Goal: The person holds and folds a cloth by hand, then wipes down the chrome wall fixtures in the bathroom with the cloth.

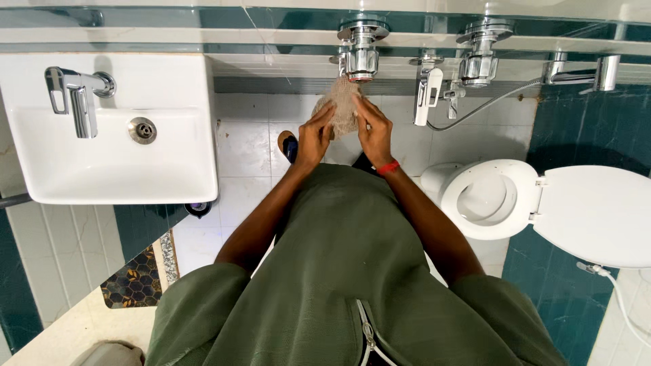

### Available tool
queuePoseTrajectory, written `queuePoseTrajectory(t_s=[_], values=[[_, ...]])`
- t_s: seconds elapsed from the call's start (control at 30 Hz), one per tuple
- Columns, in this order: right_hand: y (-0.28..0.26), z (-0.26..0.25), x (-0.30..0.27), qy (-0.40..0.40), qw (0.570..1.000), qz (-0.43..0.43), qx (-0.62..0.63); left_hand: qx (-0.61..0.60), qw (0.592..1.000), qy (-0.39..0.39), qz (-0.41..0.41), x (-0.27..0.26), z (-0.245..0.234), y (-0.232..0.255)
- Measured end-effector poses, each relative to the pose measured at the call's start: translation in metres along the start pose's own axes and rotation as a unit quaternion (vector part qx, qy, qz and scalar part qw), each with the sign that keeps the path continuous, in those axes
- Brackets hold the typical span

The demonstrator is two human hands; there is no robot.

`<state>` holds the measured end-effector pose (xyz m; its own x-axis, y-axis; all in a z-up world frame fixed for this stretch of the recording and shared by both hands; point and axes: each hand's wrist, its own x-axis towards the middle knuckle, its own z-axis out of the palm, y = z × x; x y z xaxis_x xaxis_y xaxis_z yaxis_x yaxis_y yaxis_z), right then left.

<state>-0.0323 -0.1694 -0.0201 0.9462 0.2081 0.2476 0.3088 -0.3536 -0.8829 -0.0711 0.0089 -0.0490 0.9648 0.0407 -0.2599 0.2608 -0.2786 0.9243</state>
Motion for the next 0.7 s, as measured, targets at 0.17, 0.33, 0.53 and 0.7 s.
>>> queuePoseTrajectory(t_s=[0.17, 0.33, 0.53, 0.7], values=[[0.002, -0.001, -0.030, -0.028, 0.998, -0.049, -0.031, 0.087, 0.978, 0.057, 0.179, -0.027, 0.005, -0.052], [0.020, 0.011, 0.002, 0.012, 0.998, 0.058, -0.027, 0.008, 0.999, 0.025, -0.019, -0.010, 0.006, -0.005], [0.019, 0.018, 0.033, 0.029, 0.984, 0.168, 0.056, 0.001, 0.998, 0.067, 0.015, 0.034, 0.020, 0.024], [0.002, 0.005, -0.011, -0.047, 0.967, 0.250, 0.008, -0.013, 0.997, 0.037, 0.071, 0.004, 0.021, -0.003]])
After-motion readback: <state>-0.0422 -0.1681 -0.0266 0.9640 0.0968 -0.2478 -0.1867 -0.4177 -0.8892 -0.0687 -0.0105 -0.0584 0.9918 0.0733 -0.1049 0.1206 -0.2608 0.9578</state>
